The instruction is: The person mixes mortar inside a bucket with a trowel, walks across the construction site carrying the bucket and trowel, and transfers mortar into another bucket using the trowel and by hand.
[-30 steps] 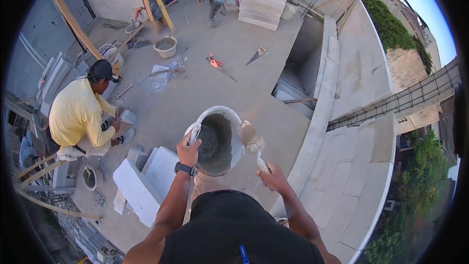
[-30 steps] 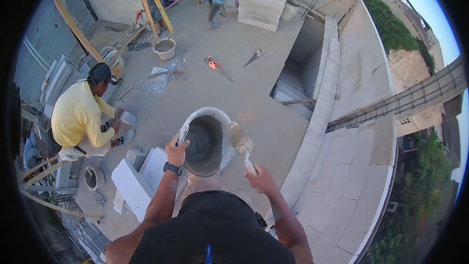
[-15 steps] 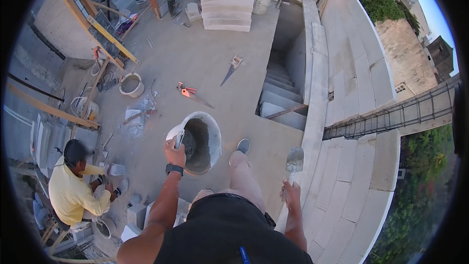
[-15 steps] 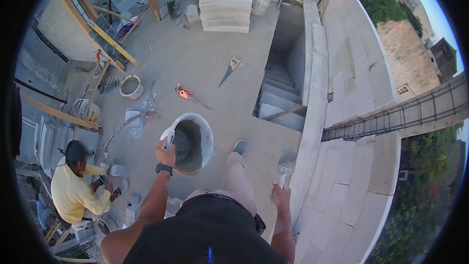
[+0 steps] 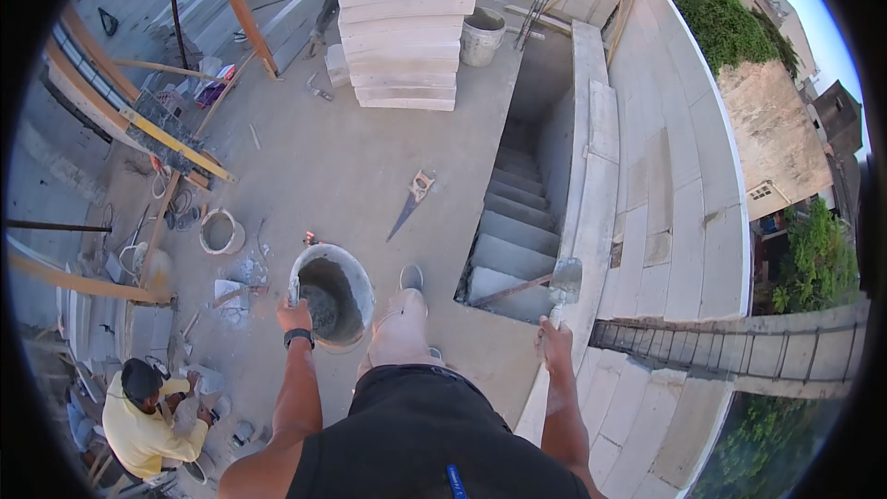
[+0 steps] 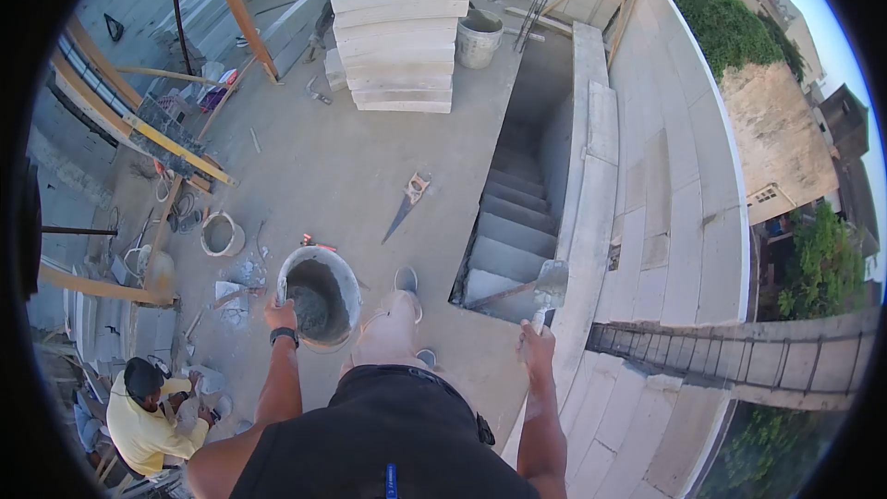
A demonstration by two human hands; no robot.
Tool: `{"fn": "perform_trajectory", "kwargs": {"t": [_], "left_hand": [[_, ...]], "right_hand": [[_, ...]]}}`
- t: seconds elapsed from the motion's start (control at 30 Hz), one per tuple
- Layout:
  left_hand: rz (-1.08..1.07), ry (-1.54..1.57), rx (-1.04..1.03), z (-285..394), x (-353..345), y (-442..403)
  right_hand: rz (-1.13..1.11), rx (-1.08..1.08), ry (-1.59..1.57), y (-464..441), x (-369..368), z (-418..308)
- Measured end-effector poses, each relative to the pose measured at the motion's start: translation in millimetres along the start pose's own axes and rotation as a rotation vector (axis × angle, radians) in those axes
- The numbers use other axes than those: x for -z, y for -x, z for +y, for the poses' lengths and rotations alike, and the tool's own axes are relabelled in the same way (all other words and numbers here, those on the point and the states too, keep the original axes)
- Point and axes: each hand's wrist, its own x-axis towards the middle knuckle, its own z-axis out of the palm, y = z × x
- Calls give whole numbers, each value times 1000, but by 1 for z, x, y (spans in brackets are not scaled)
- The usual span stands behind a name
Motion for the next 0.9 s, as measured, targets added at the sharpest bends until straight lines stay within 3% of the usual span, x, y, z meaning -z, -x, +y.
{"fn": "perform_trajectory", "kwargs": {"t": [0.07, 0.13, 0.2, 0.23, 0.3, 0.53, 0.73, 0.9], "left_hand": [[-68, -112, 142, 20, -30, -27], [-52, -125, 153, 40, -68, -56], [-45, -150, 174, 52, -97, -78], [-62, -108, 211, 57, -121, -99], [-78, -59, 253, 86, -158, -127], [-155, -257, 287, 202, -239, -228], [-197, -221, 332, 238, -329, -301], [-181, -287, 404, 295, -372, -320]], "right_hand": [[7, 53, -29, -51, -17, -18], [15, 100, -64, -103, -37, -30], [-23, -233, -235, -144, -43, -36], [-22, -227, -234, -166, -48, -42], [-25, -440, -163, -200, -49, -49], [182, -442, -187, -271, -66, -121], [182, -517, -296, -407, -87, -188], [93, -496, -181, -536, -115, -278]]}}
